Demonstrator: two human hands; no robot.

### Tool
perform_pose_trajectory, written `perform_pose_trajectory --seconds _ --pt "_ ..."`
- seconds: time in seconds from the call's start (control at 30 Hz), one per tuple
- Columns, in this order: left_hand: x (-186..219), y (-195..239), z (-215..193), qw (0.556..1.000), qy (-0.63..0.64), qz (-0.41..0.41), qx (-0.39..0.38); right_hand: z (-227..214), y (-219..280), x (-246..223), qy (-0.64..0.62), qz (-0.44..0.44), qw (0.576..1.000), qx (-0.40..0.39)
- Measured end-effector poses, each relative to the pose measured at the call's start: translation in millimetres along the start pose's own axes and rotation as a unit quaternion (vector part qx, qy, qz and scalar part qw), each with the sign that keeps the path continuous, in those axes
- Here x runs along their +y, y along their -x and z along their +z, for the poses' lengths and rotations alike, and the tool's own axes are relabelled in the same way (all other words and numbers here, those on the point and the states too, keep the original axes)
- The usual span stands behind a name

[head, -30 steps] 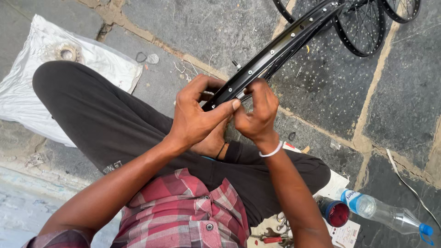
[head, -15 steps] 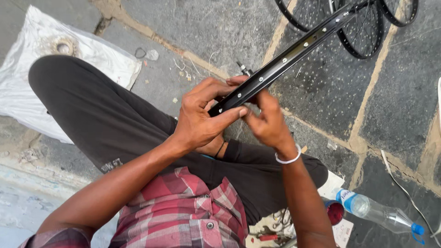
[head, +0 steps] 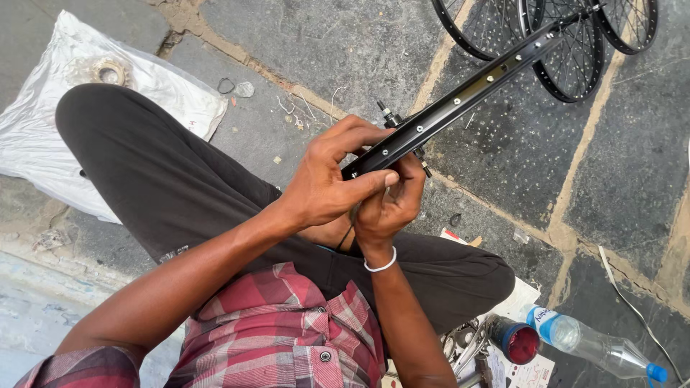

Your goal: The person sits on the ground and works on a bicycle wheel, using a spoke wrench to tighten the nipples on the rim. They rotate the wheel to access different spokes and continue the adjustment process.

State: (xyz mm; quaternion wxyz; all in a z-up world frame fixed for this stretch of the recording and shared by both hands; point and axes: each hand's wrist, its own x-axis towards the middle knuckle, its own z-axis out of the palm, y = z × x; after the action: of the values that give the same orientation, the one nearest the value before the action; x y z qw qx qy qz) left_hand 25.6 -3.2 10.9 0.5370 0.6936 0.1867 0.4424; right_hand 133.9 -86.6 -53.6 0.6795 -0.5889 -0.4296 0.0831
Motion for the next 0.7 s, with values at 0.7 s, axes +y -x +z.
perform_pose_trajectory --seconds 0.7 --pt "2 6 2 0.993 -0.053 -0.030 0.101 -12 -58 -7 0.222 -0.118 0.958 -0.137"
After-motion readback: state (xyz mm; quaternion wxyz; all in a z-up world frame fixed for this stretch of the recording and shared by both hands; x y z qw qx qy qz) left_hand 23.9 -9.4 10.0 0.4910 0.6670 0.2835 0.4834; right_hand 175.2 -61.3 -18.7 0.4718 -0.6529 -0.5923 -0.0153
